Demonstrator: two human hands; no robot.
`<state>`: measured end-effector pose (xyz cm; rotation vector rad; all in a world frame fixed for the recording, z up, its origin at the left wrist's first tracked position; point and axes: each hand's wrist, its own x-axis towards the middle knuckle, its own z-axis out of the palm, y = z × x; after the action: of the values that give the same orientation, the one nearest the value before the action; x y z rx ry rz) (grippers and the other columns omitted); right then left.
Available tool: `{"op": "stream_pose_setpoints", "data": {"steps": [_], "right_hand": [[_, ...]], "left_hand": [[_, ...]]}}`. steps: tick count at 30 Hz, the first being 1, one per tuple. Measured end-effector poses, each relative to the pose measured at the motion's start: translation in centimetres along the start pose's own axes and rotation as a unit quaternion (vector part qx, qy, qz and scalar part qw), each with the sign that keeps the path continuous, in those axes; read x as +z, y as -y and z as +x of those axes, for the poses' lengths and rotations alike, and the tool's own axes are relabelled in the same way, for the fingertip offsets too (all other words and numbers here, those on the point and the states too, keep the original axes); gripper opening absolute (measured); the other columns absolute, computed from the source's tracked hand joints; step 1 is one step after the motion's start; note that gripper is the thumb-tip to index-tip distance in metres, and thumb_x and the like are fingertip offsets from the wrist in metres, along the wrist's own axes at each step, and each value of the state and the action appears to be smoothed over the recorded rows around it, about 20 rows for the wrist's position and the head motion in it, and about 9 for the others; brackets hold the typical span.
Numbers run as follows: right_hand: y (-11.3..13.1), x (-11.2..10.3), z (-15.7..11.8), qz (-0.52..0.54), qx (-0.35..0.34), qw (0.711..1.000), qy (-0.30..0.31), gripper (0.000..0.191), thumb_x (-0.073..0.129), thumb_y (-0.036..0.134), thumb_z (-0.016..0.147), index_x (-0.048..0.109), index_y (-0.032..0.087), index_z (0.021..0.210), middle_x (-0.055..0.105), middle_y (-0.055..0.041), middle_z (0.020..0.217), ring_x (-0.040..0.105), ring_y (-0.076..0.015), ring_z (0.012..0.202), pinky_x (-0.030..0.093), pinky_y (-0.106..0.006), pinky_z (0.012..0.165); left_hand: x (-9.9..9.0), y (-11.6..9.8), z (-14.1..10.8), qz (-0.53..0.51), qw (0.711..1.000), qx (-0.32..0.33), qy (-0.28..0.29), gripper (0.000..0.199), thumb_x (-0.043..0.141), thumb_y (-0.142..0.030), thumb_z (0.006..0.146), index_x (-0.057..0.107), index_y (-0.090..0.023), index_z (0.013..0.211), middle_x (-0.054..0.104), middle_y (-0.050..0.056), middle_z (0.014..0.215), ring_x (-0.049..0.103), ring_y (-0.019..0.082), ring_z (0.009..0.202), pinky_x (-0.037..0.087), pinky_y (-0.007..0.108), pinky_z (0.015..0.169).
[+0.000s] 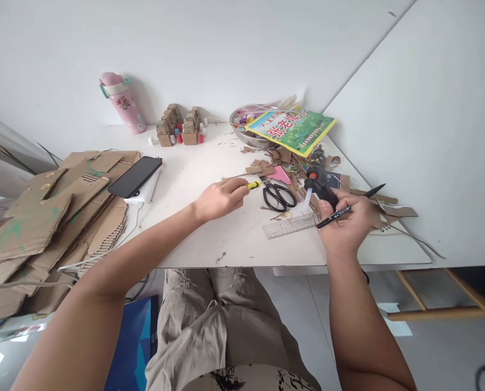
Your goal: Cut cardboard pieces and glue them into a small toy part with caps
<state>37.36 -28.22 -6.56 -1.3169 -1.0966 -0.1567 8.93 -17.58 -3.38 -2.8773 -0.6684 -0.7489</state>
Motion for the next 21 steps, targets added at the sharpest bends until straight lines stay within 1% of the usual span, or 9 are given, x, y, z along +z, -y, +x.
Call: {"op": "stream_pose_setpoints", "data": {"steps": [2,4,8,10,12,15,18,19,21], "right_hand": [[0.2,0.0,-0.1,-0.004,-0.001,1.000,0.001,0.040,0.072,0.052,0.085,0.039,0.032,0.077,0.073,-0.0031,0.091,0.074,-0.0277,0.092,0.059,-0.043,0.084],[0.4,-0.1,-0.2,0.001,-0.006,1.000,0.007,0.039,0.072,0.052,0.086,0.040,0.032,0.077,0.073,-0.0033,0.092,0.075,-0.0283,0.093,0.059,-0.044,0.084],[0.1,-0.7,-0.2,-0.019,-0.034,0.999,0.032,0.032,0.073,0.045,0.089,0.046,0.031,0.079,0.076,-0.0052,0.098,0.074,-0.0301,0.093,0.058,-0.046,0.086],[-0.4,-0.9,0.1,-0.051,-0.058,0.995,0.070,0.027,0.073,0.038,0.088,0.049,0.031,0.079,0.077,-0.0062,0.099,0.074,-0.0303,0.092,0.057,-0.046,0.084],[-1.1,-1.2,0.6,-0.081,-0.087,0.985,0.128,0.021,0.071,0.031,0.086,0.051,0.032,0.077,0.078,-0.0063,0.098,0.073,-0.0304,0.089,0.056,-0.044,0.080],[-2.2,-1.9,2.1,-0.107,-0.114,0.964,0.216,0.018,0.068,0.026,0.082,0.052,0.032,0.076,0.079,-0.0050,0.094,0.072,-0.0298,0.083,0.055,-0.041,0.071],[-3.2,-3.0,4.0,-0.114,-0.114,0.948,0.275,0.022,0.072,0.034,0.081,0.052,0.032,0.072,0.080,-0.0040,0.090,0.072,-0.0289,0.075,0.052,-0.040,0.064],[-3.6,-3.4,4.5,-0.116,-0.106,0.948,0.278,0.026,0.074,0.039,0.081,0.052,0.032,0.069,0.081,-0.0040,0.088,0.071,-0.0286,0.072,0.051,-0.039,0.061],[-4.4,-4.0,5.4,-0.120,-0.063,0.962,0.236,0.037,0.081,0.049,0.076,0.051,0.032,0.062,0.080,-0.0042,0.082,0.069,-0.0280,0.065,0.048,-0.040,0.056]], "left_hand": [[0.6,-0.2,-0.3,0.002,1.000,0.023,-0.007,0.030,0.046,-0.015,0.106,0.072,-0.023,0.117,0.082,0.013,0.127,0.081,0.021,0.114,0.070,0.032,0.088],[0.8,0.3,-0.5,0.004,0.999,0.020,-0.025,0.031,0.045,-0.015,0.107,0.072,-0.024,0.118,0.083,0.013,0.127,0.081,0.020,0.115,0.070,0.032,0.090],[0.4,3.1,-1.2,0.018,0.996,-0.056,-0.061,0.028,0.046,-0.015,0.106,0.072,-0.024,0.110,0.084,0.013,0.121,0.083,0.020,0.110,0.069,0.032,0.090],[0.1,4.5,-1.9,0.026,0.993,-0.094,-0.065,0.023,0.050,-0.015,0.103,0.071,-0.024,0.106,0.084,0.013,0.117,0.083,0.021,0.106,0.069,0.032,0.089],[-0.1,5.2,-2.7,0.035,0.992,-0.108,-0.058,0.020,0.053,-0.014,0.100,0.070,-0.024,0.102,0.084,0.013,0.113,0.083,0.021,0.102,0.068,0.031,0.085],[0.0,4.9,-3.9,0.049,0.995,-0.086,-0.030,0.020,0.051,-0.015,0.101,0.070,-0.023,0.102,0.083,0.013,0.111,0.082,0.020,0.096,0.067,0.029,0.080],[0.2,3.4,-4.7,0.067,0.997,-0.043,0.013,0.024,0.047,-0.019,0.106,0.070,-0.022,0.102,0.082,0.012,0.107,0.080,0.019,0.091,0.064,0.026,0.072],[0.2,2.8,-4.8,0.075,0.996,-0.026,0.027,0.026,0.045,-0.020,0.108,0.070,-0.022,0.103,0.081,0.012,0.105,0.079,0.019,0.090,0.063,0.025,0.070],[0.3,1.7,-4.8,0.088,0.995,0.003,0.050,0.030,0.042,-0.023,0.111,0.071,-0.022,0.103,0.080,0.011,0.102,0.078,0.018,0.088,0.062,0.024,0.068]]}}
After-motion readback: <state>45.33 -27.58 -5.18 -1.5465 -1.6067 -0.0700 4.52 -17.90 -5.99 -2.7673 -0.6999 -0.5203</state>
